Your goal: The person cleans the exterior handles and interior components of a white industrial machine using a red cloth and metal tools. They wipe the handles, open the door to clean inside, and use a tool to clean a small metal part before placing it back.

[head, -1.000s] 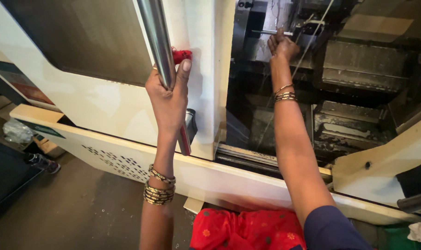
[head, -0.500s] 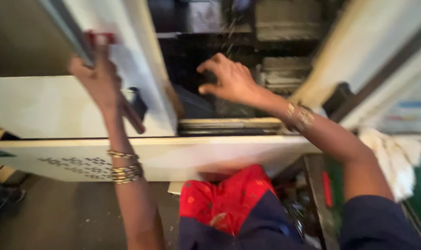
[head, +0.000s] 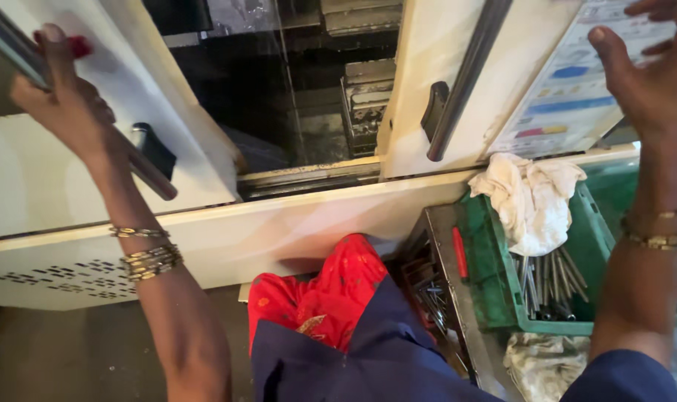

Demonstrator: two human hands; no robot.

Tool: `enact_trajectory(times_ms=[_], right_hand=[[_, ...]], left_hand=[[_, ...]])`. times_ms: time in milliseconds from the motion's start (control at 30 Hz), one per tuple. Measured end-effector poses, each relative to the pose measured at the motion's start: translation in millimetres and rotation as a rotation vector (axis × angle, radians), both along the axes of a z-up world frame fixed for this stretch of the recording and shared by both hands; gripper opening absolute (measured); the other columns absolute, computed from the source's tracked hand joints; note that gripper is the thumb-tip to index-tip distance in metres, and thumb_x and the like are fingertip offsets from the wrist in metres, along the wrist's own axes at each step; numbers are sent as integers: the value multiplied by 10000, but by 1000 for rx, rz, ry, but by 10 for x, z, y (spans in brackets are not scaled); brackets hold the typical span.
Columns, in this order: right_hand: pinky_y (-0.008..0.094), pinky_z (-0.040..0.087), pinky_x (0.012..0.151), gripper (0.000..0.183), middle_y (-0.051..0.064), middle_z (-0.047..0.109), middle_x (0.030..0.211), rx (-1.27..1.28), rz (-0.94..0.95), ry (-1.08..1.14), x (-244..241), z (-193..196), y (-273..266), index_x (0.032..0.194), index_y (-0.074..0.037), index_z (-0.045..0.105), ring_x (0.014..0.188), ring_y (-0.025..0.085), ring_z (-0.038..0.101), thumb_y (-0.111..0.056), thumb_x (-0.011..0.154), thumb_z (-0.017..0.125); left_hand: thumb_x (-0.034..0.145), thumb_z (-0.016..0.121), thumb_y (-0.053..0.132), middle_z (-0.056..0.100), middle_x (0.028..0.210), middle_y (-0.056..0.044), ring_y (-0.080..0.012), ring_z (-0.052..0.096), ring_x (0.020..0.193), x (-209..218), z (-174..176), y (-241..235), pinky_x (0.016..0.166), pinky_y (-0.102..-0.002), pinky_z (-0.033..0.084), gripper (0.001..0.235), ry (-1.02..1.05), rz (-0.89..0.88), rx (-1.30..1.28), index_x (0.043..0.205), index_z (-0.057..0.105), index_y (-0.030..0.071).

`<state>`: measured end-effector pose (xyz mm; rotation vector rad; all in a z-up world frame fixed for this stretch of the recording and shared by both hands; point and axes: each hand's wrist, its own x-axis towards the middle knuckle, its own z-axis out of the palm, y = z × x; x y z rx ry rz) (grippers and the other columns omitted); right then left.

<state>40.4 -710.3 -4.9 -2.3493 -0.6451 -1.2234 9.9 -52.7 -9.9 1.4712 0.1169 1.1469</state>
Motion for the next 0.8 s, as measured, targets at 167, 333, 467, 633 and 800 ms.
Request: enact_trajectory(times_ms=[167,333,467,633,800], right_hand=[[363,522,870,239,78,652,997,-197,-199,-102,301,12,-237,1037,-38,611,929,230,642,-122,884,774],[314,556,854,125,44,717,967,-282,-258,-124,257,231,-237,927,-66,636,859,188,693,-102,853,731],[282,588,852,146,69,733,1030,-253,-183,-28,112,325,-282,986,-56,660,922,184,732,-122,898,757],[351,595,843,266,249,589,1510,-94,-40,35,-131,-102,6,1082,-20,682,1150,310,697,-154,912,838],[442,576,845,318,112,568,1487,-185,-47,488,-591,-936,527,1035,-166,741,1149,324,667,-344,793,844]], left_hand=[[1107,732,342,627,756,14,-49,421,508,28,-3,-517,435,-248,291,334,-82,-104,18,973,693,39],[1111,746,350,508,703,49,-45,442,541,184,-87,-987,471,-243,312,340,-135,-139,36,1051,674,23],[1088,714,419,481,680,81,-31,436,528,242,-184,-1366,463,-231,306,396,-110,-254,85,1126,674,27],[1032,707,480,516,663,79,-29,477,492,347,-177,-1866,425,-224,384,464,-77,-429,88,1124,647,29],[1016,695,487,539,683,84,-21,493,509,416,-186,-2405,443,-212,389,489,-125,-510,110,1201,636,37]])
